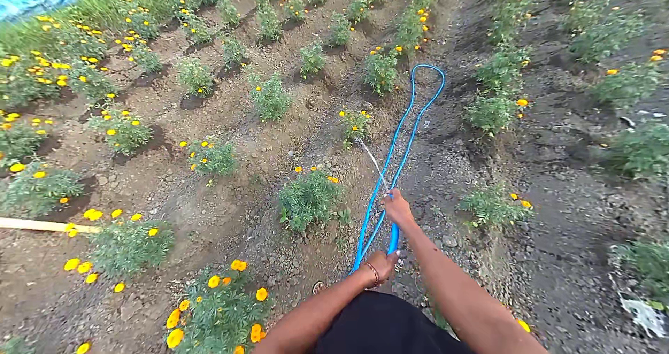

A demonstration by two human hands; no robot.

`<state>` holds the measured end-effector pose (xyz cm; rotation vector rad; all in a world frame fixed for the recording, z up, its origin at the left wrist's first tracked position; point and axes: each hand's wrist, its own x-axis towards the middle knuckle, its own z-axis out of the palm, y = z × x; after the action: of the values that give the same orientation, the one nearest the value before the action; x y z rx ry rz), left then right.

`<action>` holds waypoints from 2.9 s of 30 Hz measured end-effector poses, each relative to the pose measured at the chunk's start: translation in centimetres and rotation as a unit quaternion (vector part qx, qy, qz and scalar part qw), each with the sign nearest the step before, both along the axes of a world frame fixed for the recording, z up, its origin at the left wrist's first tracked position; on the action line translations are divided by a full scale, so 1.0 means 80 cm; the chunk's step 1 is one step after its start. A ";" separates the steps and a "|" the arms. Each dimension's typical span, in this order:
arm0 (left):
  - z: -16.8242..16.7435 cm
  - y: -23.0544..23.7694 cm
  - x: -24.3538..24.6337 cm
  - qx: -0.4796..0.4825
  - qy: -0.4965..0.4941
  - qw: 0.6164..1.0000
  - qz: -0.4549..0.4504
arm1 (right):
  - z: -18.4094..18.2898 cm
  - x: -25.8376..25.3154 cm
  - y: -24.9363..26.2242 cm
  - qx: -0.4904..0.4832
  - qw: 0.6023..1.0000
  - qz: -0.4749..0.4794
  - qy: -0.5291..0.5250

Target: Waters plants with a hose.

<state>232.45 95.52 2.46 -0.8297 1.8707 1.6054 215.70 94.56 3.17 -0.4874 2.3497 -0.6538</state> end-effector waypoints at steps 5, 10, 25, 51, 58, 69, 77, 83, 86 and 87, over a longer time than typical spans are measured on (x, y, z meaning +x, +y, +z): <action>0.001 0.005 -0.019 -0.007 -0.001 1.000 0.000 | -0.004 -0.020 0.004 -0.007 1.000 0.013 -0.001; -0.006 0.006 -0.033 -0.006 -0.004 1.000 0.003 | -0.012 -0.033 0.005 -0.008 1.000 0.012 -0.007; -0.005 0.005 -0.050 0.007 -0.028 0.999 0.032 | -0.023 -0.052 -0.008 0.031 0.998 0.047 -0.030; -0.001 0.017 -0.040 0.027 -0.024 0.993 0.113 | -0.023 -0.037 -0.024 0.044 0.990 0.126 -0.042; 0.000 0.019 -0.042 0.025 -0.025 0.993 0.115 | -0.023 -0.037 -0.026 0.045 0.988 0.139 -0.041; -0.003 0.019 -0.048 0.001 -0.021 0.994 0.104 | -0.014 -0.044 -0.024 0.008 0.994 0.106 -0.023; 0.001 0.018 -0.053 0.003 -0.012 0.994 0.109 | 0.003 -0.050 -0.021 -0.004 0.996 0.087 -0.008; 0.004 0.019 -0.057 0.016 -0.009 0.993 0.120 | 0.008 -0.053 -0.018 -0.005 0.998 0.065 0.004; 0.007 0.019 -0.059 0.008 -0.009 0.994 0.109 | 0.009 -0.055 -0.015 -0.011 0.998 0.062 0.010; 0.007 0.020 -0.059 0.003 -0.009 0.994 0.106 | 0.010 -0.056 -0.014 -0.012 0.998 0.062 0.012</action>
<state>227.69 97.09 3.02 -1.0674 1.8138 1.7221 211.25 93.43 3.95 -0.6489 2.3151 -0.6228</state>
